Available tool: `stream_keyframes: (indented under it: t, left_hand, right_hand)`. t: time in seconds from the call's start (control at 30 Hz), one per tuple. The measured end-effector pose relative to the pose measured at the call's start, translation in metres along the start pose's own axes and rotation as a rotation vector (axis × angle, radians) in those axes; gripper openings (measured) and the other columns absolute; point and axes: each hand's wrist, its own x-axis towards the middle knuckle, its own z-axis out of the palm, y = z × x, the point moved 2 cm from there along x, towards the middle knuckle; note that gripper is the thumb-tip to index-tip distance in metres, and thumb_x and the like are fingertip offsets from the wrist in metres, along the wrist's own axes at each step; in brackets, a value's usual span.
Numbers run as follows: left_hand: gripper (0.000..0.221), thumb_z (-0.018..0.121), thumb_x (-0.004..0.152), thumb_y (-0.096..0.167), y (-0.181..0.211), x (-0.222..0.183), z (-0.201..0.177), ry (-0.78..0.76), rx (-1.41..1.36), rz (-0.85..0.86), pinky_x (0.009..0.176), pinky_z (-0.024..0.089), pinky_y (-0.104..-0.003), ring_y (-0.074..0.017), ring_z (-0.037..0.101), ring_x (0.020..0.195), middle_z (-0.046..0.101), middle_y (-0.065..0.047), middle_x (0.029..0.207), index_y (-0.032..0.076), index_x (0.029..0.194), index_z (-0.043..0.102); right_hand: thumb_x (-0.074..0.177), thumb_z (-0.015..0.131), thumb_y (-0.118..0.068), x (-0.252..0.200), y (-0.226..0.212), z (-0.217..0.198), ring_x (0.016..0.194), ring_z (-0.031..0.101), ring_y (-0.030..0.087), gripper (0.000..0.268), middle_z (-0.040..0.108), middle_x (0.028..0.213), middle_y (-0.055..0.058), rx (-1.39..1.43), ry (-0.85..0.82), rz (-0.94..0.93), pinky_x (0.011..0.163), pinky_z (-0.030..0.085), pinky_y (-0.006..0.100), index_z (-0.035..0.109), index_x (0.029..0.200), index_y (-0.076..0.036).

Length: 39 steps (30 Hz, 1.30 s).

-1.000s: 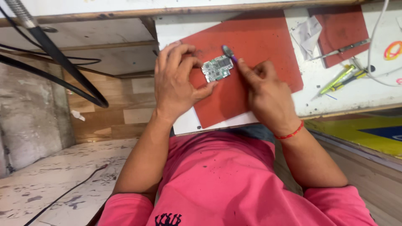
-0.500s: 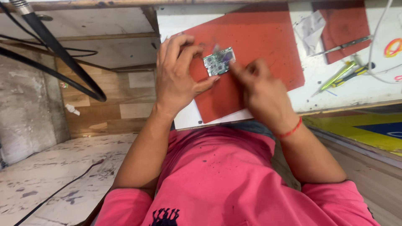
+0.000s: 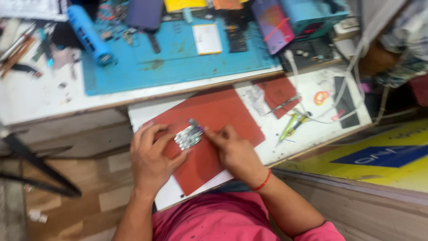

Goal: The person uses a hot air gun to heat a small circuit board placed on a red mat. They then use a toothbrush to scrub the surface of the heated board, likely to remove residue or flux. The person continues to scrub the board with the toothbrush for the remainder of the clip.

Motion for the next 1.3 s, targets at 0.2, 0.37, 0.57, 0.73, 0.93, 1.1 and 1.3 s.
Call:
stream_keyframes:
  t: [0.2,0.37,0.57,0.73,0.93,1.1,1.3]
  left_hand:
    - [0.046,0.091,0.058,0.028,0.009,0.002,-0.001,0.020,0.055,-0.004,0.107,0.044,-0.048,-0.0338,0.055,0.122,0.066,-0.007,0.117,0.008,0.096,0.076]
    - [0.045,0.090,0.061,0.030,0.007,0.001,0.003,-0.009,0.090,-0.013,0.109,0.044,-0.047,-0.0336,0.055,0.126,0.066,-0.006,0.119,0.009,0.098,0.076]
    - [0.046,0.091,0.061,0.033,0.006,-0.001,0.003,0.013,0.077,-0.010,0.108,0.044,-0.047,-0.0342,0.054,0.126,0.065,-0.007,0.120,0.008,0.097,0.076]
    - [0.043,0.091,0.061,0.030,0.010,-0.001,-0.001,0.000,0.065,-0.027,0.107,0.045,-0.047,-0.0339,0.056,0.124,0.066,-0.007,0.119,0.009,0.096,0.075]
    - [0.046,0.091,0.061,0.028,0.007,0.003,-0.003,0.028,0.048,0.047,0.108,0.045,-0.049,-0.0342,0.057,0.121,0.065,-0.008,0.121,0.009,0.099,0.073]
    - [0.051,0.096,0.071,0.032,-0.015,-0.014,0.009,0.013,-0.009,0.067,0.109,0.045,-0.049,-0.0352,0.054,0.127,0.062,-0.008,0.128,0.007,0.109,0.072]
    - [0.043,0.097,0.070,0.033,-0.010,-0.009,0.005,0.007,-0.014,0.009,0.110,0.044,-0.047,-0.0327,0.053,0.129,0.061,-0.005,0.125,0.011,0.097,0.071]
  right_hand:
    - [0.093,0.055,-0.012,0.003,-0.004,-0.008,0.071,0.067,0.035,0.050,0.061,0.103,0.014,-0.036,-0.034,0.022,0.060,0.056,0.046,0.061,0.142,-0.020]
    - [0.089,0.054,-0.009,-0.001,-0.004,0.003,0.066,0.066,0.037,0.056,0.060,0.107,0.016,-0.008,-0.164,-0.025,0.060,0.056,0.048,0.061,0.143,-0.021]
    - [0.094,0.053,-0.012,0.003,-0.002,-0.003,0.072,0.067,0.036,0.051,0.060,0.105,0.015,-0.023,-0.052,0.028,0.063,0.056,0.047,0.059,0.144,-0.020]
    - [0.096,0.053,-0.012,-0.002,-0.008,0.000,0.077,0.068,0.035,0.048,0.061,0.103,0.013,-0.037,0.007,-0.002,0.063,0.056,0.047,0.062,0.142,-0.021]
    - [0.089,0.053,-0.011,0.005,-0.006,-0.001,0.064,0.066,0.032,0.054,0.059,0.107,0.016,-0.075,-0.169,-0.053,0.055,0.055,0.044,0.060,0.141,-0.024]
    - [0.087,0.054,-0.002,0.002,-0.009,-0.004,0.078,0.068,0.032,0.063,0.061,0.108,0.013,-0.056,-0.070,-0.094,0.062,0.057,0.042,0.059,0.147,-0.019]
    - [0.089,0.057,0.001,0.017,-0.025,-0.013,0.083,0.067,0.034,0.059,0.063,0.111,0.014,-0.163,-0.016,-0.114,0.067,0.056,0.044,0.065,0.143,-0.021]
